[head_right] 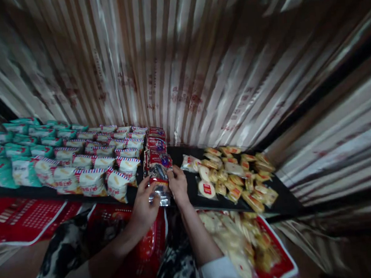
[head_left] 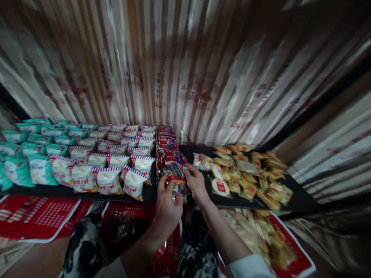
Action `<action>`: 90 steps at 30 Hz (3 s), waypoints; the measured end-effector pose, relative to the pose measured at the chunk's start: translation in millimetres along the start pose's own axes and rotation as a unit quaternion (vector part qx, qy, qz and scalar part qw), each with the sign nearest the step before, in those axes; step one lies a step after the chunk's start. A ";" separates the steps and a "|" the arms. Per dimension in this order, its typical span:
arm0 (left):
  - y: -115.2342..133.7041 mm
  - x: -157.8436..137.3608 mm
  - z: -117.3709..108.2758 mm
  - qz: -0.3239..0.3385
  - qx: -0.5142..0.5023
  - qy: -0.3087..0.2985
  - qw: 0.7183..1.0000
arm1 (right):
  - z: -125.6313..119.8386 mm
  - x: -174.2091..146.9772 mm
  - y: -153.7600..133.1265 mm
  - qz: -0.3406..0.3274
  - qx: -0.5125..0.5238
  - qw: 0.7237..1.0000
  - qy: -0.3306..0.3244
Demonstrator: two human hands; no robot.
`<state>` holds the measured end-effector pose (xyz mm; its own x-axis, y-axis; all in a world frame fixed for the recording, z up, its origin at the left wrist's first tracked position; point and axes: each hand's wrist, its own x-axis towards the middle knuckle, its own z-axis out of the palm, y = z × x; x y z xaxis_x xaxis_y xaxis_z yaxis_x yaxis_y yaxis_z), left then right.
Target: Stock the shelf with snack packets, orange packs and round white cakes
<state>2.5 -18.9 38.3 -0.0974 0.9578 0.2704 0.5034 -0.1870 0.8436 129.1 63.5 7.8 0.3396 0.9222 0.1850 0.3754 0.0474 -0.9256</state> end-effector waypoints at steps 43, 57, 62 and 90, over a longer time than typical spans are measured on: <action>-25.2 -14.1 -3.8 0.012 0.039 0.029 0.999 | 8.8 -13.0 -15.6 0.061 -0.016 0.995 -0.074; -19.7 -24.0 -11.1 0.016 0.040 0.006 0.999 | 2.4 -21.7 -11.8 0.076 0.011 0.995 -0.061; -23.2 -24.5 -10.1 0.010 0.039 -0.003 0.999 | 7.4 -27.1 -14.7 0.113 0.047 0.991 -0.062; -26.4 11.0 15.9 0.171 0.217 0.009 0.961 | 27.8 59.8 -20.0 0.069 0.079 0.983 -0.149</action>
<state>1.8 0.0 11.7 0.1240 0.8522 0.5084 0.8190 -0.3772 0.4324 117.9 128.3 28.1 0.1008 0.9945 -0.0287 0.1973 -0.0482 -0.9792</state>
